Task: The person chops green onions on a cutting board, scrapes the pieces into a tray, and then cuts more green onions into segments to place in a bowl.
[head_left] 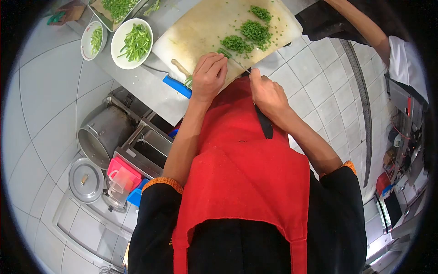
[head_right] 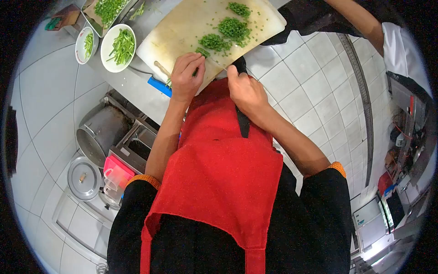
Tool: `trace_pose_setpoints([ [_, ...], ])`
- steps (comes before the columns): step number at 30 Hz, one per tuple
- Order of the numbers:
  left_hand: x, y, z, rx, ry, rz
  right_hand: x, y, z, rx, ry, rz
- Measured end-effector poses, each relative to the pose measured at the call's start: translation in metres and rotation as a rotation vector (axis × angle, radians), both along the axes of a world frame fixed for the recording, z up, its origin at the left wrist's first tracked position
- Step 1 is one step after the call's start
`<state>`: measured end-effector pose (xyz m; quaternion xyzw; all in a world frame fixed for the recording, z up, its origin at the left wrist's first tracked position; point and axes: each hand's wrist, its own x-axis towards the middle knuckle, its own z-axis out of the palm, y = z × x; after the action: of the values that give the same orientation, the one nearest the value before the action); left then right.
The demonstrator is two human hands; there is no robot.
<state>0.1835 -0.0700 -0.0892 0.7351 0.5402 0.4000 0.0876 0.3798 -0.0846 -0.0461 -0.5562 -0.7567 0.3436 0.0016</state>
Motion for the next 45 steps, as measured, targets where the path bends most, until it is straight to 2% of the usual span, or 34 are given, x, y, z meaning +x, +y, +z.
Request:
trace_pose_setpoints([
  [5,-0.001,0.000,-0.001,-0.004,0.015,0.003,-0.010,0.000,-0.004,0.006,-0.100,0.000],
  [7,0.000,0.001,-0.001,0.000,0.010,0.004,-0.015,0.003,-0.010,0.109,-0.163,0.046],
  [13,-0.001,-0.001,-0.004,0.005,-0.007,-0.011,-0.017,0.007,-0.013,0.083,-0.021,-0.017],
  [17,-0.001,0.000,-0.005,-0.005,-0.040,0.013,0.010,-0.018,-0.020,0.067,-0.079,-0.020],
  [21,-0.001,-0.002,-0.004,-0.014,-0.046,0.035,0.028,-0.030,-0.015,0.028,-0.024,-0.019],
  [28,-0.001,0.000,-0.004,0.039,-0.043,0.010,0.007,-0.007,0.003,-0.088,-0.017,-0.006],
  [35,-0.002,0.001,-0.006,0.021,-0.069,0.016,-0.006,0.005,0.000,-0.097,-0.010,0.012],
  [40,-0.001,-0.001,-0.006,0.016,-0.041,0.024,-0.016,0.007,-0.009,0.007,-0.030,0.012],
  [45,-0.002,0.000,-0.005,0.026,-0.016,0.036,0.017,-0.026,-0.015,0.014,-0.016,-0.029],
])
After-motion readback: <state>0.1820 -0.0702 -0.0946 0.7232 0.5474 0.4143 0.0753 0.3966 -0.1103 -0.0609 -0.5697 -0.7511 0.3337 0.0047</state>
